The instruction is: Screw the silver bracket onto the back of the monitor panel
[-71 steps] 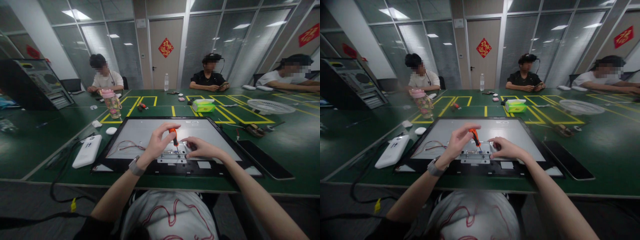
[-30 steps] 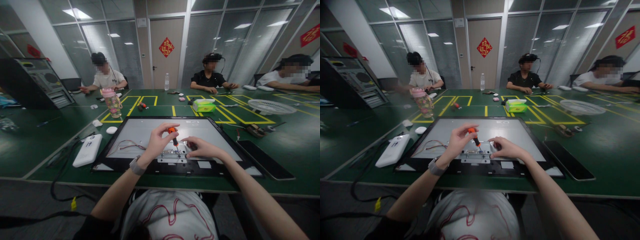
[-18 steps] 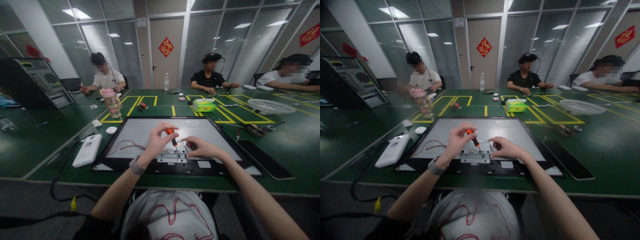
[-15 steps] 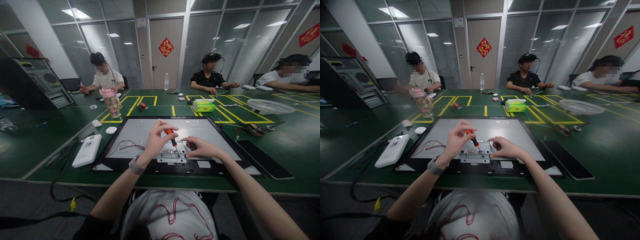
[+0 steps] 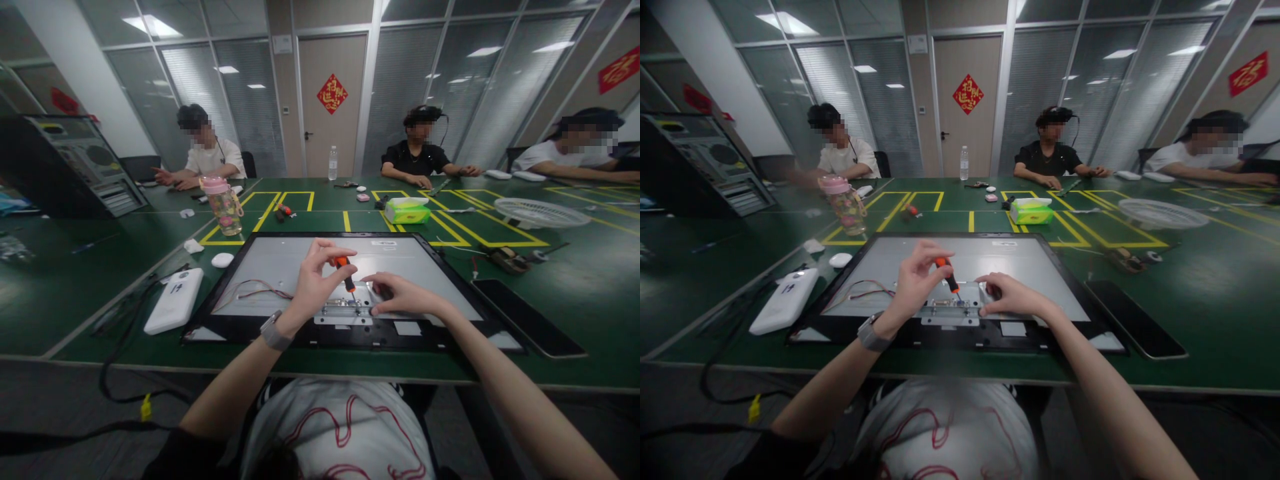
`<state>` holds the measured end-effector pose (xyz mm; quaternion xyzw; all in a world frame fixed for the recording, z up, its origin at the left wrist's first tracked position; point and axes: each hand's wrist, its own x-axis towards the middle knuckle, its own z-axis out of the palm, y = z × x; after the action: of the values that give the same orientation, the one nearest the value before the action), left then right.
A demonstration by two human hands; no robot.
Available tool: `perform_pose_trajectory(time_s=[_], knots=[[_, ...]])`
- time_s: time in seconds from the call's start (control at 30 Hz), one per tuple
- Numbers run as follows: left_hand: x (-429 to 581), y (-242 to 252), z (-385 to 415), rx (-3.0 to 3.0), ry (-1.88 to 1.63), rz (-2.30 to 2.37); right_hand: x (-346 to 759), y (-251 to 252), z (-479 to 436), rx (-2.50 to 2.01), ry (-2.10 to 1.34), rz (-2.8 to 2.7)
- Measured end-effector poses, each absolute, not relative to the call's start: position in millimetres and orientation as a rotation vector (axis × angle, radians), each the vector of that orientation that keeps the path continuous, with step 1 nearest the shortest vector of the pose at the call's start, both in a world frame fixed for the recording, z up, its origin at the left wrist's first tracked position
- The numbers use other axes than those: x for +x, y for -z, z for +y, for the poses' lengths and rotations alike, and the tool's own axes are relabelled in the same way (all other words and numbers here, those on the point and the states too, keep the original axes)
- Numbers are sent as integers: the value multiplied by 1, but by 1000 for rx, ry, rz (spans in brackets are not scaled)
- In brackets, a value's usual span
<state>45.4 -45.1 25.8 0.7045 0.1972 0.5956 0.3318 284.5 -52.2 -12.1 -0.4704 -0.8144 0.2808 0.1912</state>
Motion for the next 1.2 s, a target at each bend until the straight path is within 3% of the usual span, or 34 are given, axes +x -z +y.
perform_pose_trajectory(time_s=[0.23, 0.47, 0.83, 1.2], knots=[[44, -31, -50, 1759, -1396, 393, 285, 14, -51, -1331, -797, -2281], [44, -31, -47, 1829, -1548, 481, 285, 13, -52, -1334, -780, -2286], [43, -29, -51, 1634, -1279, 301, 284, 11, -53, -1322, -799, -2299], [43, -35, -52, 1778, -1436, 412, 287, 15, -51, -1315, -811, -2276]])
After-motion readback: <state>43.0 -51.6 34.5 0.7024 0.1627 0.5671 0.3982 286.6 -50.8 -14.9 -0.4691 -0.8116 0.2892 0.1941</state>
